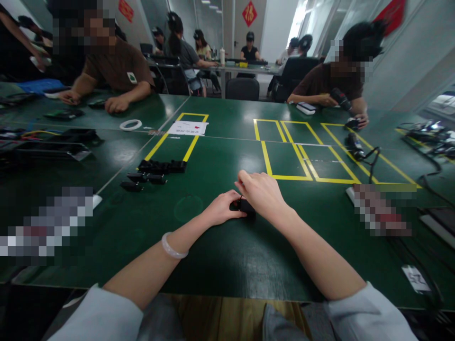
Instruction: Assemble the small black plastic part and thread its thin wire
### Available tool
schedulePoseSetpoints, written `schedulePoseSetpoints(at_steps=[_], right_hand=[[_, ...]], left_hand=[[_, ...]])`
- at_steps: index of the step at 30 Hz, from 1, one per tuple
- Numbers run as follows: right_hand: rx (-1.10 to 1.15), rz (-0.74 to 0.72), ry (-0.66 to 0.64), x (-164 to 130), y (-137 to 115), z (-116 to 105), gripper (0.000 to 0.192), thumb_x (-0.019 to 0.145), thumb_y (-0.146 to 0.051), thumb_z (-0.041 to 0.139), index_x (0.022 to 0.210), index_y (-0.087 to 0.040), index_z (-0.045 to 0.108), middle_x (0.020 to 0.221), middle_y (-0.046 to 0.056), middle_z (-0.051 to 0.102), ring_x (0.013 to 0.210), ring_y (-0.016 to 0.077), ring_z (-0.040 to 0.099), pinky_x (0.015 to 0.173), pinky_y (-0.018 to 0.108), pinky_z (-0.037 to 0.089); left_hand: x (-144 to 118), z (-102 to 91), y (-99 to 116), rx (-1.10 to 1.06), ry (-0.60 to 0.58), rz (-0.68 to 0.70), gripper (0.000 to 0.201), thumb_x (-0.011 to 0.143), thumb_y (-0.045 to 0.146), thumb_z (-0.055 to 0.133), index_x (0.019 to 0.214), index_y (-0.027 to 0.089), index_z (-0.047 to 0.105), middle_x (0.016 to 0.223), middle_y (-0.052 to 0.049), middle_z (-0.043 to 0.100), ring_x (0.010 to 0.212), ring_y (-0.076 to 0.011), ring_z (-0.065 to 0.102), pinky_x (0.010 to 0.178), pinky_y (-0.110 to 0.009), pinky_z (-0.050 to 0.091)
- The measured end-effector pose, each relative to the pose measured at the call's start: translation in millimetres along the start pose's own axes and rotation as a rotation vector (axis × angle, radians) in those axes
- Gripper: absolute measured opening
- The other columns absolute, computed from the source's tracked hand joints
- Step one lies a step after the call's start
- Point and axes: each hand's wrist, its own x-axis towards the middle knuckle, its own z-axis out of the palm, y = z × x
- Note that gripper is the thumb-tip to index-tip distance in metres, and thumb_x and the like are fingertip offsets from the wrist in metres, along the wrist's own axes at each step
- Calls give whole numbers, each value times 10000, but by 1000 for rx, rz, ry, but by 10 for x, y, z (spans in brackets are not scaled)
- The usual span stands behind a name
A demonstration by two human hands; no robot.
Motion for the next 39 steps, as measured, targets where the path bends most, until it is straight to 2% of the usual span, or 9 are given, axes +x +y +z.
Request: schedulePoseSetpoints(at_steps=[7, 11, 16, 23, 30, 36, 39], right_hand=[[26, 6, -18, 4, -25, -4, 211, 927, -206, 320, 1030, -185, 504, 789, 35, 678, 679, 154, 588, 593, 283, 244], [38, -7, 1, -2, -16, 6, 188, 938, -266, 342, 992, -189, 504, 783, 30, 677, 679, 154, 595, 592, 280, 243], [16, -28, 21, 4, 9, 36, 264, 969, -333, 294, 909, -205, 517, 701, 24, 666, 630, 157, 594, 570, 281, 216], [43, 25, -9, 17, -4, 24, 199, 923, -229, 331, 1019, -199, 503, 761, 21, 684, 644, 151, 598, 563, 273, 224], [9, 32, -45, 22, 15, 30, 290, 970, -379, 276, 963, -219, 517, 730, 30, 684, 625, 165, 601, 563, 277, 219], [31, 55, -33, 28, 9, 42, 228, 948, -268, 294, 1016, -216, 505, 752, 15, 689, 625, 160, 607, 548, 275, 216], [48, 53, -40, 25, 12, 28, 215, 941, -278, 315, 1025, -213, 502, 777, 16, 693, 649, 159, 613, 561, 271, 236]], left_hand=[[-1, 12, -26, -4, 7, 1, 415, 730, 377, 737, 1068, 170, 615, 984, -52, 629, 863, -212, 594, 784, -322, 471], [0, 13, -25, -12, 6, 3, 387, 725, 364, 740, 1038, 174, 615, 972, -43, 633, 869, -212, 595, 787, -320, 471], [-3, 21, -29, -7, 9, 1, 407, 721, 365, 746, 1052, 170, 611, 952, -40, 628, 837, -201, 591, 767, -310, 471], [-5, 10, -26, -7, 12, -4, 371, 715, 365, 748, 999, 164, 620, 939, -44, 625, 830, -203, 593, 764, -310, 470], [-4, 16, -24, -17, 12, -3, 435, 717, 350, 750, 1095, 181, 616, 973, -45, 625, 831, -197, 587, 769, -310, 468], [-7, 7, -21, -16, 5, -18, 446, 717, 354, 750, 1107, 185, 615, 991, -52, 623, 833, -199, 592, 773, -313, 469], [-7, 8, -22, -19, 1, -18, 448, 720, 363, 747, 1109, 184, 614, 989, -54, 625, 840, -204, 594, 773, -314, 471]])
